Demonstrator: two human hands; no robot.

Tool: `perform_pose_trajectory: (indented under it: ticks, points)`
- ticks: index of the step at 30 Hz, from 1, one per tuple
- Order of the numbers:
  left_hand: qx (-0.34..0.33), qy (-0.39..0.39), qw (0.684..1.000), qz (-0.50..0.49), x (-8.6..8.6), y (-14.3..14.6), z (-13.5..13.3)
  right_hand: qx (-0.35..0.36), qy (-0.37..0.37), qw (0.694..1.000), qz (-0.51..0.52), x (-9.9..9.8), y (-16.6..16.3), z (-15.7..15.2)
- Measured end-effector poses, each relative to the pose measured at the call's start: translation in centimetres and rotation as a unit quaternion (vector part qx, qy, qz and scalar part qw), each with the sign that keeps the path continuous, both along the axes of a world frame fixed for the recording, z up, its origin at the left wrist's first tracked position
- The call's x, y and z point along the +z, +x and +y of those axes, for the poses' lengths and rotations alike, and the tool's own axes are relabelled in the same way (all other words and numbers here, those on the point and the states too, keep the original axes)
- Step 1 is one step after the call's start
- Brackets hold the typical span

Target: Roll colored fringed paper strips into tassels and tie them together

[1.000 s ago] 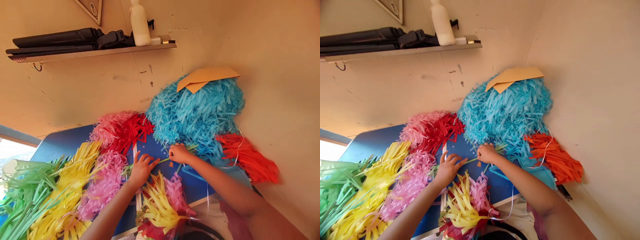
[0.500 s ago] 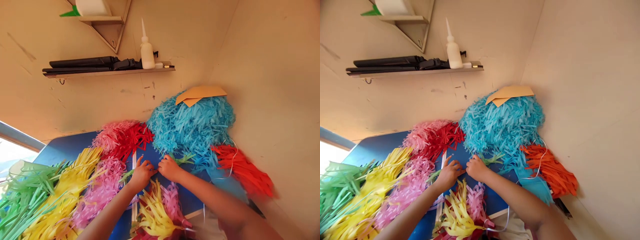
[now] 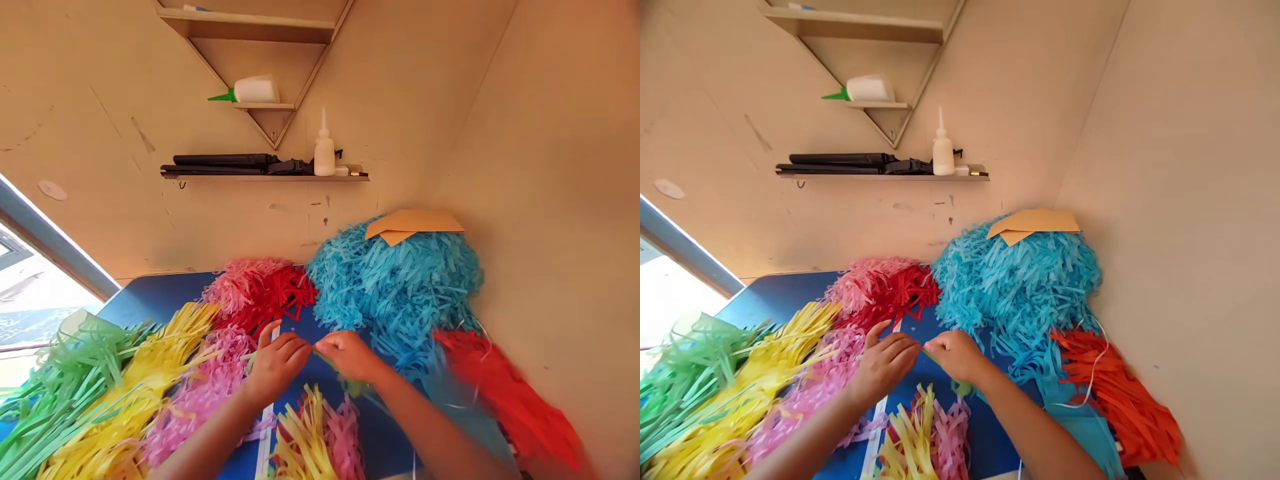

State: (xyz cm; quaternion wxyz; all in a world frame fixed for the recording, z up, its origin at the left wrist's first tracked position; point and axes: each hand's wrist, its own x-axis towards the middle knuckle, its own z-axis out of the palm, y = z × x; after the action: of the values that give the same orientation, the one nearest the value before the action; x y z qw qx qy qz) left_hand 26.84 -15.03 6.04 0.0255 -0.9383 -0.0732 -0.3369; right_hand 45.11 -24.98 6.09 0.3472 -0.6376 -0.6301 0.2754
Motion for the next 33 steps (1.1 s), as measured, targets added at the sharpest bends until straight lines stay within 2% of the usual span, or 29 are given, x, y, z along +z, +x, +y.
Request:
perform_pose_trajectory:
  ticks: [1,2,3,5,10,13,18,21,23,25,27,28,30,31,33]
  points:
    - [-0.005,0.006,1.000,-0.003,1.0,-0.2,-0.1,0.024,-0.034,0.991,0.124,0.8,0.1,0.1]
    - [-0.010,0.009,1.000,-0.005,1.8,-0.4,-0.3,0.048,-0.063,0.969,0.234,1.4,0.2,0.2]
    - [-0.015,0.006,1.000,-0.007,2.3,-0.6,-0.5,0.067,-0.081,0.944,0.314,1.8,0.2,0.2]
    - [-0.015,-0.009,0.999,-0.029,3.0,-0.8,-1.0,0.074,-0.081,0.906,0.409,2.1,-0.2,0.3]
    - [0.037,-0.112,0.982,-0.144,3.2,-1.3,-2.7,-0.012,-0.032,0.869,0.493,1.7,-3.2,-0.2]
    - [0.062,-0.203,0.964,-0.160,3.3,-2.0,-3.4,-0.056,-0.031,0.846,0.529,1.8,-4.9,-0.3]
    - [0.062,-0.280,0.942,-0.176,3.2,-3.5,-4.0,-0.062,-0.032,0.806,0.588,2.2,-6.9,0.3]
    - [0.054,-0.321,0.928,-0.181,2.9,-4.4,-4.4,-0.049,-0.024,0.795,0.604,2.1,-8.3,0.2]
    - [0.052,-0.332,0.924,-0.183,2.4,-5.1,-4.8,-0.040,0.001,0.799,0.600,1.9,-9.4,0.0]
    - [0.062,-0.335,0.920,-0.192,1.9,-6.0,-5.0,-0.025,0.030,0.821,0.570,1.5,-9.9,0.1]
    - [0.097,-0.348,0.907,-0.216,1.4,-7.2,-4.9,-0.010,0.046,0.876,0.479,0.9,-9.3,1.1]
    - [0.129,-0.367,0.890,-0.238,1.2,-7.7,-4.7,-0.017,0.042,0.918,0.394,0.5,-8.4,2.0]
    - [0.193,-0.449,0.818,-0.304,1.2,-8.7,-4.1,-0.066,0.009,0.980,0.185,-0.7,-6.1,4.5]
    - [0.205,-0.509,0.767,-0.333,1.3,-9.1,-3.8,-0.101,-0.018,0.994,0.049,-1.4,-4.8,5.9]
    - [0.182,-0.622,0.670,-0.364,1.5,-9.1,-3.2,-0.113,-0.041,0.991,-0.050,-3.0,-2.9,8.6]
